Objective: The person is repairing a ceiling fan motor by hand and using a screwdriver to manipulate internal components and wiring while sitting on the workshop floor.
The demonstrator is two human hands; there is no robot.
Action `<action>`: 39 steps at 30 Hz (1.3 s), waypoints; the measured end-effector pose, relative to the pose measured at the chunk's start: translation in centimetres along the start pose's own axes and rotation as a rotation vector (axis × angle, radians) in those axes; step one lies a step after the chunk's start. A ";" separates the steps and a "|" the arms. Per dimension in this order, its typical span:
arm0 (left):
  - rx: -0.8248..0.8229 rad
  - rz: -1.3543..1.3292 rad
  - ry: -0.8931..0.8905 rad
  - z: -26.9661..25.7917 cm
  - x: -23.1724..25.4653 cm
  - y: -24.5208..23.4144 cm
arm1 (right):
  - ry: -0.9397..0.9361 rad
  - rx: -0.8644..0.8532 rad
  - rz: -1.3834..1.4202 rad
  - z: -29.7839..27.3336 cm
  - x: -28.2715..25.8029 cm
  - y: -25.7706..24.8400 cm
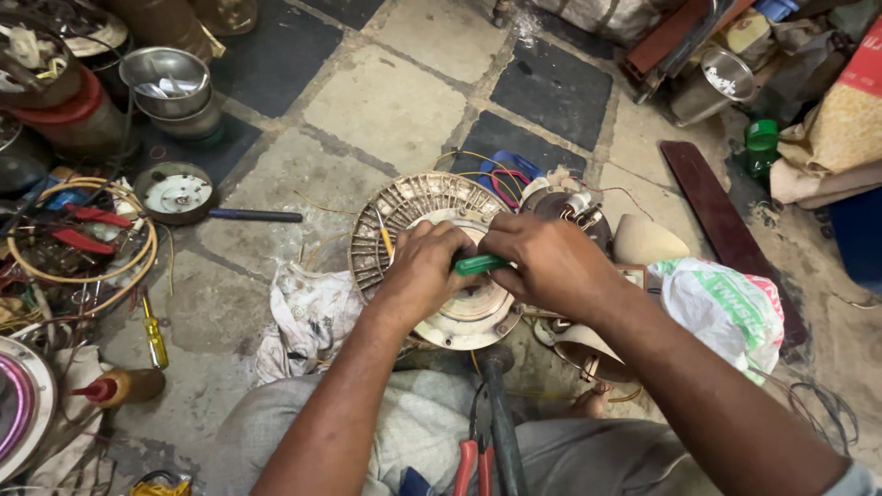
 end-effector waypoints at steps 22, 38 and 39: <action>0.137 -0.201 0.099 -0.2 0.8 -0.9 | 0.403 0.278 0.810 -1.2 6.1 8.2; 0.332 -0.074 0.225 -1.3 4.0 -2.3 | 0.857 0.731 1.122 -11.1 7.2 7.8; 0.325 -0.085 0.197 -1.0 4.3 -2.4 | 0.905 0.754 1.213 -11.9 7.3 8.4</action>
Point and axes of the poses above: each hand's wrist, its own z-axis towards the middle knuckle, its own y-axis out of the palm, x = y × z, the point moved 2 cm from there along z, towards the middle knuckle, and after that the axes turned 5 degrees about z, right-handed, at the moved point
